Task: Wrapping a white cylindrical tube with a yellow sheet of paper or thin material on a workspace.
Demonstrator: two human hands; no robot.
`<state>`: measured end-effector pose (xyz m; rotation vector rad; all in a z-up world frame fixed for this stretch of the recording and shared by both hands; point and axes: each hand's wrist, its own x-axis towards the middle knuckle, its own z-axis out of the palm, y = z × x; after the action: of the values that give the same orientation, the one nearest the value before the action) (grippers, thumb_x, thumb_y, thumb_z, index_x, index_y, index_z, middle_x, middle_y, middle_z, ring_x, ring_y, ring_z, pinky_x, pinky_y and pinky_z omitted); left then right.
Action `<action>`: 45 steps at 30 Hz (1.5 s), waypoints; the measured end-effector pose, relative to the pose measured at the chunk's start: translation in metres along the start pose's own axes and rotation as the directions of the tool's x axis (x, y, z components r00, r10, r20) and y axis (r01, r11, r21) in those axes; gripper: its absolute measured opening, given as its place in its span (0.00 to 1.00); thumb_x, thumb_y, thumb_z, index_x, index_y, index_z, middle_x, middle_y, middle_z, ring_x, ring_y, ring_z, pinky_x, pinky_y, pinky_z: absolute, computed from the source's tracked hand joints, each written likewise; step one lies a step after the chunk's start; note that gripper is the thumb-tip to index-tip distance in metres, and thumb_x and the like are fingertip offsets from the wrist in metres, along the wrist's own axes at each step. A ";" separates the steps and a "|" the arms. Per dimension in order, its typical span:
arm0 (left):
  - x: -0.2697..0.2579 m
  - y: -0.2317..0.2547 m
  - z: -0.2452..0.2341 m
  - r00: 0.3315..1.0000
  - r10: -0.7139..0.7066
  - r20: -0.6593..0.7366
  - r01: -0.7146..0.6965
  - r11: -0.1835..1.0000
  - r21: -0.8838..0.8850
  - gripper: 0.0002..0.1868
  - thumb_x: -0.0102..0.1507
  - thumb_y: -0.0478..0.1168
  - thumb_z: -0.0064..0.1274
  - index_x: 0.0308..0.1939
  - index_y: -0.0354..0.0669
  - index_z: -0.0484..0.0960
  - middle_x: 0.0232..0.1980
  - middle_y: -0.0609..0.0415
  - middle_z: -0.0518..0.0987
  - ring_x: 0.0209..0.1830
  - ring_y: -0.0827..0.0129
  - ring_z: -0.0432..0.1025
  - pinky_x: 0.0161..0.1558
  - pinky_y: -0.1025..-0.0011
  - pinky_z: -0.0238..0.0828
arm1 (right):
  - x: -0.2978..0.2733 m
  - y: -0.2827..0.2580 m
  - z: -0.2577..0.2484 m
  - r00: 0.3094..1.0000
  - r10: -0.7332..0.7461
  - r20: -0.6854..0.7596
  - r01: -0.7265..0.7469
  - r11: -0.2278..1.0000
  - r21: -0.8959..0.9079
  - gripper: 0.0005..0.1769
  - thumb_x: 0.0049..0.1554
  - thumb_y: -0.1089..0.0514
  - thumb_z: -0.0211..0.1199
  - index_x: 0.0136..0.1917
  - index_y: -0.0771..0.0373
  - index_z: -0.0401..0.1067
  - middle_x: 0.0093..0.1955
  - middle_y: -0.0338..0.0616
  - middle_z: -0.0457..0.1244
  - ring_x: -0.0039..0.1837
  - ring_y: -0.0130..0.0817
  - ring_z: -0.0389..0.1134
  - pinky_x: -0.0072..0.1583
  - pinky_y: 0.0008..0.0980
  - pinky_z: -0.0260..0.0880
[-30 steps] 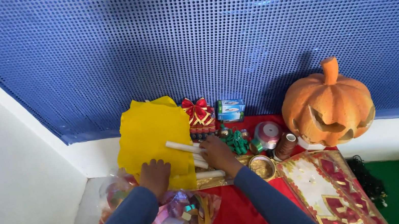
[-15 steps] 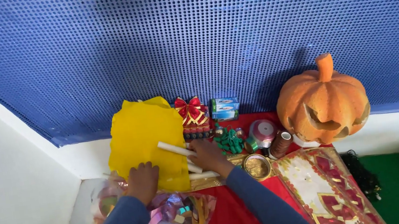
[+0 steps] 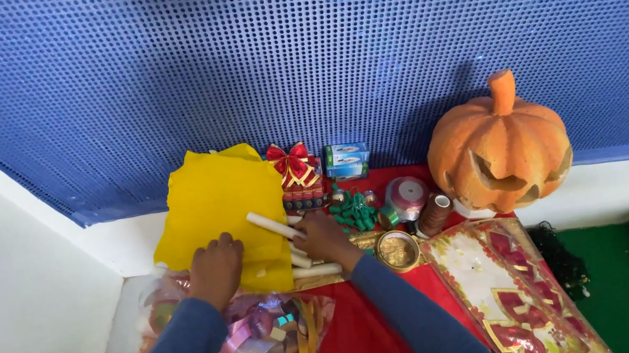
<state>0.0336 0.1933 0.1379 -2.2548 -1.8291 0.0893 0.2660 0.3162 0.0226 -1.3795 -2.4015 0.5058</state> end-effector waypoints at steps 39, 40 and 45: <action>-0.145 0.313 0.102 0.584 0.019 -0.811 -0.513 0.783 -0.351 0.05 0.53 0.40 0.53 0.22 0.53 0.74 0.37 0.52 0.78 0.35 0.62 0.74 0.30 0.64 0.60 | -0.333 0.094 -0.120 0.658 0.747 -0.092 -0.649 0.625 0.435 0.23 0.59 0.46 0.61 0.66 0.52 0.74 0.42 0.42 0.72 0.36 0.33 0.68 0.39 0.34 0.64; -0.149 0.315 0.104 0.613 0.024 -0.790 -0.514 0.772 -0.375 0.04 0.51 0.39 0.53 0.21 0.53 0.75 0.39 0.51 0.82 0.38 0.63 0.77 0.32 0.65 0.64 | -0.328 0.081 -0.125 0.649 0.760 -0.042 -0.675 0.600 0.430 0.23 0.59 0.45 0.61 0.65 0.52 0.73 0.40 0.42 0.69 0.35 0.33 0.66 0.39 0.35 0.62; -0.161 0.324 0.135 0.585 0.030 -0.810 -0.547 0.752 -0.367 0.11 0.58 0.43 0.54 0.22 0.52 0.71 0.41 0.50 0.84 0.41 0.61 0.79 0.34 0.61 0.68 | -0.302 0.077 -0.105 0.647 0.759 -0.069 -0.713 0.635 0.299 0.25 0.56 0.40 0.64 0.63 0.51 0.74 0.51 0.46 0.71 0.49 0.40 0.71 0.48 0.40 0.67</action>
<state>0.2819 -0.0055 -0.0810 -2.3404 -1.0200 -1.3748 0.5157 0.1045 0.0499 -2.1542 -1.4481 0.7884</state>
